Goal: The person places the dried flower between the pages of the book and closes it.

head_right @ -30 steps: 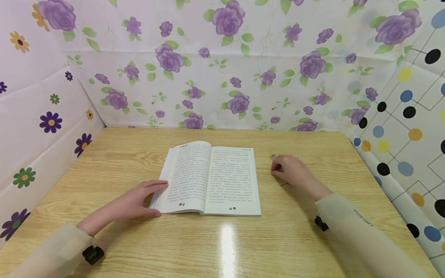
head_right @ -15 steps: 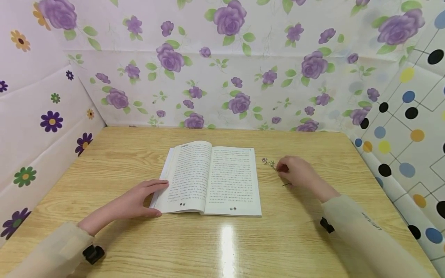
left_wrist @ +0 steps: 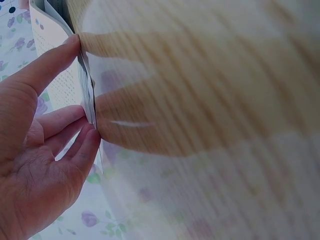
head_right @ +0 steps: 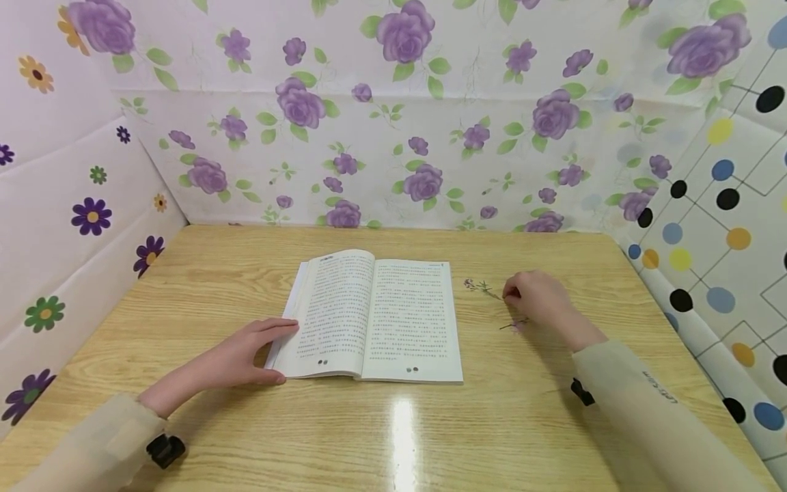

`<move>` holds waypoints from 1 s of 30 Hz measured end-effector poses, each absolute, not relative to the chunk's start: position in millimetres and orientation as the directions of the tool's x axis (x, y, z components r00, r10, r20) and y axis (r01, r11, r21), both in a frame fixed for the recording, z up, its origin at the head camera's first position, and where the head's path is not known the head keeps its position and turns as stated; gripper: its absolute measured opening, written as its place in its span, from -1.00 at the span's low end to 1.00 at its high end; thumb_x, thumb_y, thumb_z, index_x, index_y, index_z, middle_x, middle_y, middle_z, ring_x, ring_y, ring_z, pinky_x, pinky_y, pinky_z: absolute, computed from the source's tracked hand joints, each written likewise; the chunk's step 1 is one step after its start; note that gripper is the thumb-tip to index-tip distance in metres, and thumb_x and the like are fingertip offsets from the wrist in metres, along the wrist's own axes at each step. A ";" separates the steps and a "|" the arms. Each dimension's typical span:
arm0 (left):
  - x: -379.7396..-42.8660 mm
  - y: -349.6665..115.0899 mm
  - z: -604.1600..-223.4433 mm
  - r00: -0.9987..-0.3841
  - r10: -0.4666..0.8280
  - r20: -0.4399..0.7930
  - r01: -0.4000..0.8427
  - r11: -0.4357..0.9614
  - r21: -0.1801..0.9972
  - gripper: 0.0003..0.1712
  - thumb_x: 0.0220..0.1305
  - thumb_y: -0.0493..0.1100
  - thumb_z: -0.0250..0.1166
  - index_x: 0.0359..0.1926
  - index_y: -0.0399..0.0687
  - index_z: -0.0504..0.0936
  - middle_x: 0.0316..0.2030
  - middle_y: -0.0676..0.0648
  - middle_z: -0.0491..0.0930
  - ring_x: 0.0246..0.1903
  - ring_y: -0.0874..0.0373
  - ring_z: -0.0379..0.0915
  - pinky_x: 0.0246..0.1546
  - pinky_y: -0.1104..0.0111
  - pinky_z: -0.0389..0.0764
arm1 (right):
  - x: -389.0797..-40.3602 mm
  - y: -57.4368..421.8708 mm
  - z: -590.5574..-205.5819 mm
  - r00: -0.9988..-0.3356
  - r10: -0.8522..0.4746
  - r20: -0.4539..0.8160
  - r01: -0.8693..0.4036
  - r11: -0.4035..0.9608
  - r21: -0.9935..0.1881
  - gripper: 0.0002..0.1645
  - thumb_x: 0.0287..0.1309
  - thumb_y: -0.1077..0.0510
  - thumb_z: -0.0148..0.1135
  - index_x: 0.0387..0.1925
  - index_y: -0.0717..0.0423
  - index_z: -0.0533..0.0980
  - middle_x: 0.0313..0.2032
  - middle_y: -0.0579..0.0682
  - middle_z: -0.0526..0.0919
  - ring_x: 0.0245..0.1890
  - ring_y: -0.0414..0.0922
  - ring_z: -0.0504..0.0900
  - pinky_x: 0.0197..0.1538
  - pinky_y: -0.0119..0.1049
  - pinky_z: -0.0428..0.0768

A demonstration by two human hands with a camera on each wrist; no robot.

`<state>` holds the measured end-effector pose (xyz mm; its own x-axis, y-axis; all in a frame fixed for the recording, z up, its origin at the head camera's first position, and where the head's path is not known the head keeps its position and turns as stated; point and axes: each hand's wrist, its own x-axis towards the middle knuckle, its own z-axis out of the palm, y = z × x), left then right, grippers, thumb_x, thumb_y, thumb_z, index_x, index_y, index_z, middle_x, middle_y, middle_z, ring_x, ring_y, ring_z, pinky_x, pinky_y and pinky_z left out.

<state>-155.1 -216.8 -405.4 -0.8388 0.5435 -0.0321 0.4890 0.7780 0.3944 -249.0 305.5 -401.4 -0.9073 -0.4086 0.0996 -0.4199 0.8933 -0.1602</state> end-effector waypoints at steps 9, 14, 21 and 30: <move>-154.9 -216.3 -405.3 -0.842 0.538 -0.033 0.484 0.781 0.396 -0.04 0.01 0.01 0.56 0.37 -0.26 0.38 0.38 -0.23 0.36 0.35 -0.23 0.29 0.30 -0.05 0.40 | -253.4 307.2 -401.5 -0.910 -0.407 0.079 -0.414 0.894 -0.170 -0.91 0.14 0.26 0.36 -0.31 0.08 0.74 -0.31 0.05 0.78 -0.36 -0.07 0.71 -0.27 -0.10 0.68; -155.6 -216.7 -405.9 -0.840 0.542 -0.033 0.486 0.778 0.398 -0.04 0.01 0.01 0.56 0.38 -0.26 0.37 0.38 -0.23 0.35 0.35 -0.23 0.29 0.31 -0.06 0.39 | -257.5 307.1 -404.5 -0.900 -0.423 0.104 -0.432 0.896 -0.103 -0.95 0.14 0.22 0.39 -0.36 0.05 0.74 -0.35 0.01 0.78 -0.40 -0.10 0.70 -0.30 -0.12 0.67; -156.1 -215.9 -404.5 -0.838 0.544 -0.031 0.490 0.777 0.396 -0.04 0.01 0.02 0.55 0.37 -0.26 0.38 0.38 -0.23 0.35 0.34 -0.23 0.30 0.29 -0.05 0.41 | -259.4 306.8 -406.3 -0.885 -0.454 0.098 -0.459 0.887 -0.037 -0.95 0.15 0.22 0.38 -0.36 0.06 0.73 -0.36 0.01 0.78 -0.43 -0.10 0.70 -0.36 -0.16 0.65; -154.1 -216.1 -403.1 -0.835 0.549 -0.018 0.498 0.771 0.397 -0.04 0.01 0.05 0.55 0.36 -0.26 0.39 0.37 -0.24 0.37 0.33 -0.25 0.31 0.28 -0.07 0.41 | -258.5 303.9 -405.1 -0.870 -0.484 0.095 -0.488 0.873 -0.022 -0.89 0.18 0.27 0.30 -0.44 0.06 0.67 -0.45 -0.05 0.72 -0.52 -0.20 0.58 -0.42 -0.23 0.57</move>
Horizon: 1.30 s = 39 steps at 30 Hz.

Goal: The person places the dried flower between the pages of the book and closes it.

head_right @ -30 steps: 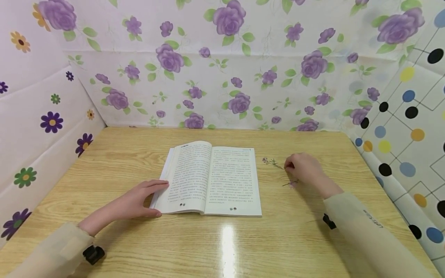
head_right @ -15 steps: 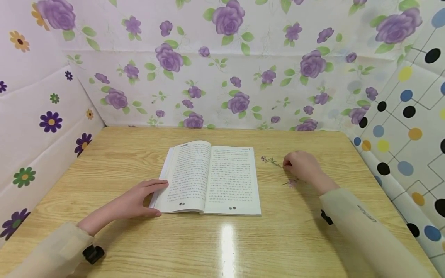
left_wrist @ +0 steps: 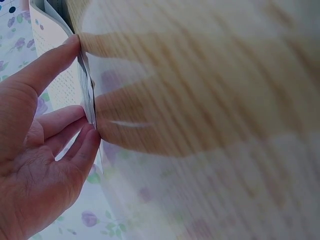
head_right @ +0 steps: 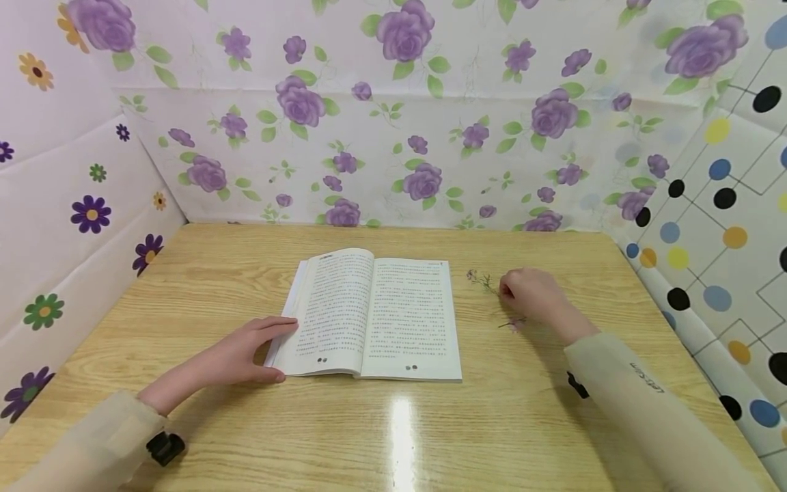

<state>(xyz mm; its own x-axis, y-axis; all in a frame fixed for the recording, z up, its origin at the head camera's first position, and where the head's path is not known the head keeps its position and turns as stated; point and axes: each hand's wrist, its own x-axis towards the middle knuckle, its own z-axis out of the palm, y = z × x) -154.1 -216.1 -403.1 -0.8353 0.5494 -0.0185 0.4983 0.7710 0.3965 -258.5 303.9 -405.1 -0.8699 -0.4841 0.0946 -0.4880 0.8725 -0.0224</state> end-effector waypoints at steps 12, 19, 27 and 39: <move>-154.3 -215.6 -403.6 -0.844 0.534 -0.038 0.475 0.779 0.410 -0.05 0.02 0.00 0.55 0.38 -0.24 0.38 0.39 -0.22 0.35 0.35 -0.22 0.29 0.30 -0.04 0.41 | -260.0 306.2 -401.4 -0.866 -0.492 0.089 -0.500 0.860 -0.105 -0.87 0.17 0.24 0.23 -0.48 0.02 0.55 -0.57 -0.15 0.59 -0.60 -0.27 0.40 -0.47 -0.38 0.37; -154.3 -215.9 -403.1 -0.842 0.538 -0.033 0.481 0.777 0.406 -0.05 0.01 0.00 0.56 0.38 -0.25 0.38 0.39 -0.23 0.35 0.34 -0.23 0.29 0.29 -0.05 0.41 | -262.5 305.5 -396.9 -0.868 -0.495 0.051 -0.493 0.842 -0.217 -0.91 0.23 0.24 0.26 -0.41 0.07 0.57 -0.53 -0.12 0.62 -0.57 -0.27 0.44 -0.46 -0.38 0.41; -153.9 -215.7 -403.7 -0.842 0.538 -0.038 0.478 0.776 0.412 -0.05 0.01 0.00 0.55 0.38 -0.25 0.37 0.39 -0.23 0.34 0.35 -0.23 0.29 0.30 -0.05 0.40 | -261.7 306.6 -393.7 -0.890 -0.455 0.022 -0.436 0.838 -0.329 -0.95 0.24 0.24 0.29 -0.29 0.16 0.62 -0.41 -0.05 0.69 -0.44 -0.25 0.58 -0.34 -0.32 0.58; -152.6 -214.7 -400.7 -0.841 0.540 -0.033 0.479 0.772 0.418 -0.05 0.03 0.02 0.55 0.37 -0.25 0.38 0.38 -0.24 0.35 0.33 -0.25 0.29 0.28 -0.07 0.41 | -266.0 302.4 -371.9 -0.869 -0.485 0.098 -0.492 0.824 -0.281 -0.84 0.17 0.38 0.29 -0.23 0.30 0.71 -0.30 0.20 0.77 -0.32 0.05 0.74 -0.22 -0.08 0.70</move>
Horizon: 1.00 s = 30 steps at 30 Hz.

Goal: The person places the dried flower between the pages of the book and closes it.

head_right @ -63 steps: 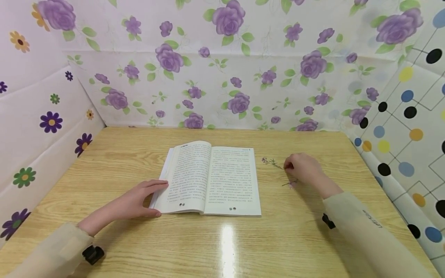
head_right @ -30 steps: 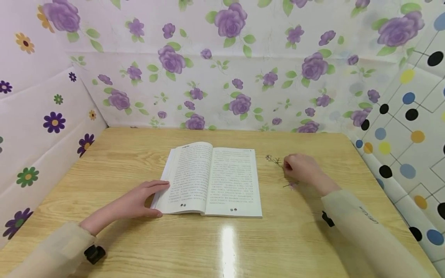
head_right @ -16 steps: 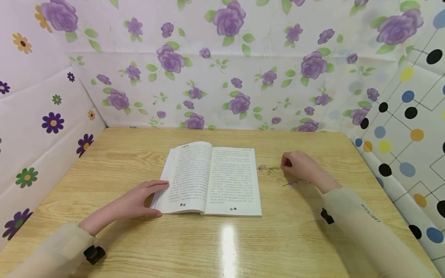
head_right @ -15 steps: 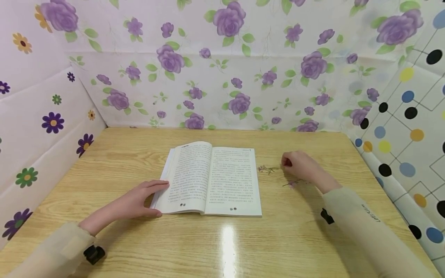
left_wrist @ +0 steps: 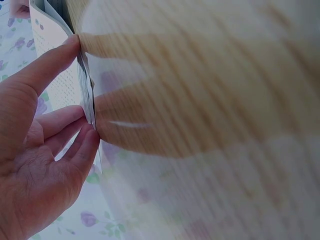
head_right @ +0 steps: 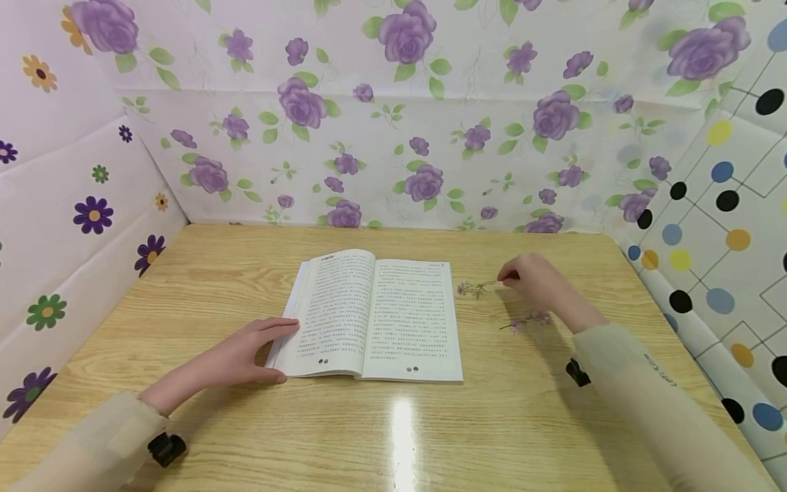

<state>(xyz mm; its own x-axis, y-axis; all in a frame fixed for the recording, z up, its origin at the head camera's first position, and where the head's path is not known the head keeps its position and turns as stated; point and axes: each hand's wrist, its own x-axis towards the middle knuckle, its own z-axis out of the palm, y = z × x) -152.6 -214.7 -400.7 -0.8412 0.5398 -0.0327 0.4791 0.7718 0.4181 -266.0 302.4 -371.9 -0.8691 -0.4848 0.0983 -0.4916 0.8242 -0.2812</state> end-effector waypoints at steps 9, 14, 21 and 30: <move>-153.4 -215.7 -403.1 -0.842 0.539 -0.033 0.480 0.774 0.413 -0.05 0.02 0.01 0.55 0.38 -0.26 0.38 0.39 -0.23 0.35 0.34 -0.24 0.29 0.28 -0.05 0.41 | -275.9 295.9 -356.3 -0.883 -0.458 0.105 -0.467 0.830 -0.306 -0.81 0.23 0.36 0.25 -0.15 0.30 0.69 -0.22 0.21 0.77 -0.27 0.05 0.74 -0.18 -0.07 0.70; -153.8 -215.9 -404.6 -0.840 0.542 -0.030 0.482 0.770 0.417 -0.05 0.03 0.01 0.55 0.38 -0.26 0.38 0.39 -0.24 0.35 0.35 -0.24 0.28 0.29 -0.05 0.41 | -278.7 284.4 -349.9 -0.869 -0.480 0.119 -0.493 0.818 -0.295 -0.82 0.21 0.35 0.28 -0.17 0.23 0.71 -0.21 0.18 0.78 -0.26 0.04 0.74 -0.17 -0.07 0.70; -153.2 -217.1 -404.2 -0.845 0.533 -0.041 0.469 0.776 0.421 -0.04 0.02 0.00 0.55 0.39 -0.24 0.37 0.40 -0.22 0.33 0.37 -0.22 0.26 0.31 -0.05 0.39 | -284.8 260.0 -345.7 -0.847 -0.521 0.109 -0.526 0.790 -0.314 -0.84 0.25 0.32 0.25 -0.20 0.17 0.71 -0.23 0.11 0.77 -0.27 -0.02 0.73 -0.17 -0.10 0.69; -153.7 -217.2 -404.4 -0.844 0.536 -0.040 0.473 0.776 0.417 -0.05 0.02 0.01 0.55 0.39 -0.23 0.37 0.40 -0.22 0.33 0.37 -0.22 0.26 0.30 -0.04 0.40 | -290.5 220.5 -345.2 -0.785 -0.609 0.113 -0.611 0.730 -0.307 -0.87 0.22 0.31 0.29 -0.26 0.12 0.72 -0.27 0.05 0.78 -0.31 -0.10 0.72 -0.21 -0.17 0.69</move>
